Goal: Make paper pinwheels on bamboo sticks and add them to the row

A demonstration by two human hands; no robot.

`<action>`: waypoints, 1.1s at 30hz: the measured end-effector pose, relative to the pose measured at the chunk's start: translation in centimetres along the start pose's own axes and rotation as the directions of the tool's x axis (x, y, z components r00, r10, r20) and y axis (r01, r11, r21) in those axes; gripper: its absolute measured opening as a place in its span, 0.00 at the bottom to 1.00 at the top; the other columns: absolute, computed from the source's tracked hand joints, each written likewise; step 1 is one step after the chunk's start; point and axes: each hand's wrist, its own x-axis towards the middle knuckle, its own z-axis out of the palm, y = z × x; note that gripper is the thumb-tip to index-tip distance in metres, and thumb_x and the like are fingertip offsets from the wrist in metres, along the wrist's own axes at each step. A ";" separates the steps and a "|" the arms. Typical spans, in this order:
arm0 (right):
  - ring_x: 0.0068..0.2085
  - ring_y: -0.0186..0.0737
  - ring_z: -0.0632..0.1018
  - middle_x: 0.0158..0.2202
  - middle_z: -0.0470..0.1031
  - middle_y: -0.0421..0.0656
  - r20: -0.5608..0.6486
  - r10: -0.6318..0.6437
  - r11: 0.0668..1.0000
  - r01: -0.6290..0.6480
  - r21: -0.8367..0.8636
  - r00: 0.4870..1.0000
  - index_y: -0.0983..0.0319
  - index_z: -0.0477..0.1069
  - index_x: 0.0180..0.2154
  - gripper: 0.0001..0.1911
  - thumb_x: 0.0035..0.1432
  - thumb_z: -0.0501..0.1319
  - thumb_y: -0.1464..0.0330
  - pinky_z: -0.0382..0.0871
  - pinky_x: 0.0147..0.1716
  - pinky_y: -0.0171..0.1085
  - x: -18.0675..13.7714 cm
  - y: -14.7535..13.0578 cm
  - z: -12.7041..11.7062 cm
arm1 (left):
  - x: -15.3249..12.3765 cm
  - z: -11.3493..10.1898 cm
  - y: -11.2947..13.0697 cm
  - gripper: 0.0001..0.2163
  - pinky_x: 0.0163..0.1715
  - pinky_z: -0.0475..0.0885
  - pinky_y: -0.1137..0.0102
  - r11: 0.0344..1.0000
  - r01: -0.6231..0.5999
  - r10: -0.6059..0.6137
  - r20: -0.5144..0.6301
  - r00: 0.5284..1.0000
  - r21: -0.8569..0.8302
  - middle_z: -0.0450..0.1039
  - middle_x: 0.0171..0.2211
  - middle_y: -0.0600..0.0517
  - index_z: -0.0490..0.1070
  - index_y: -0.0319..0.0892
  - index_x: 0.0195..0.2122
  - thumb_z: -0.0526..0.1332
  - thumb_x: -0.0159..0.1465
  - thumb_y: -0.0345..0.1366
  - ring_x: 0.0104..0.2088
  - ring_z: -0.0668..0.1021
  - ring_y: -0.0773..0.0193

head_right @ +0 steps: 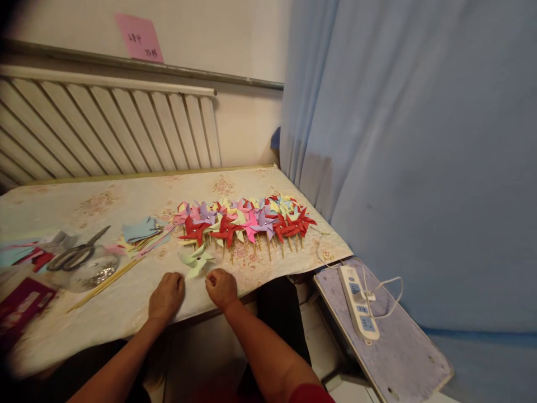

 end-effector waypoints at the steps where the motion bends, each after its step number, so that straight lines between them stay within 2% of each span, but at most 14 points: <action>1: 0.29 0.33 0.72 0.28 0.75 0.38 0.005 -0.001 1.000 0.001 -0.008 1.000 0.60 0.73 0.30 0.03 0.53 0.61 0.73 0.62 0.32 0.30 0.0 0.0 0.0 | 0.0 0.0 0.0 0.14 0.33 0.63 0.68 1.000 0.002 -0.002 0.000 1.000 0.001 0.69 0.40 0.47 0.68 0.42 0.37 0.45 0.70 0.38 0.38 0.75 0.60; 16: 0.30 0.33 0.73 0.28 0.75 0.37 0.023 -0.005 0.999 0.006 -0.041 1.000 0.59 0.74 0.31 0.04 0.52 0.62 0.73 0.64 0.33 0.30 0.0 0.2 0.0 | 0.0 0.5 -0.4 0.13 0.34 0.65 0.67 0.999 -0.017 0.016 -0.029 0.999 -0.037 0.69 0.39 0.47 0.68 0.42 0.38 0.46 0.70 0.38 0.38 0.75 0.59; 33: 0.29 0.32 0.72 0.28 0.75 0.37 0.011 0.024 0.999 -0.024 0.021 1.000 0.60 0.73 0.30 0.04 0.52 0.61 0.74 0.64 0.31 0.30 -0.8 0.3 -0.4 | 0.0 0.6 -0.5 0.14 0.33 0.63 0.67 0.999 -0.024 0.023 -0.037 0.999 -0.033 0.69 0.38 0.47 0.69 0.42 0.36 0.45 0.70 0.39 0.37 0.74 0.59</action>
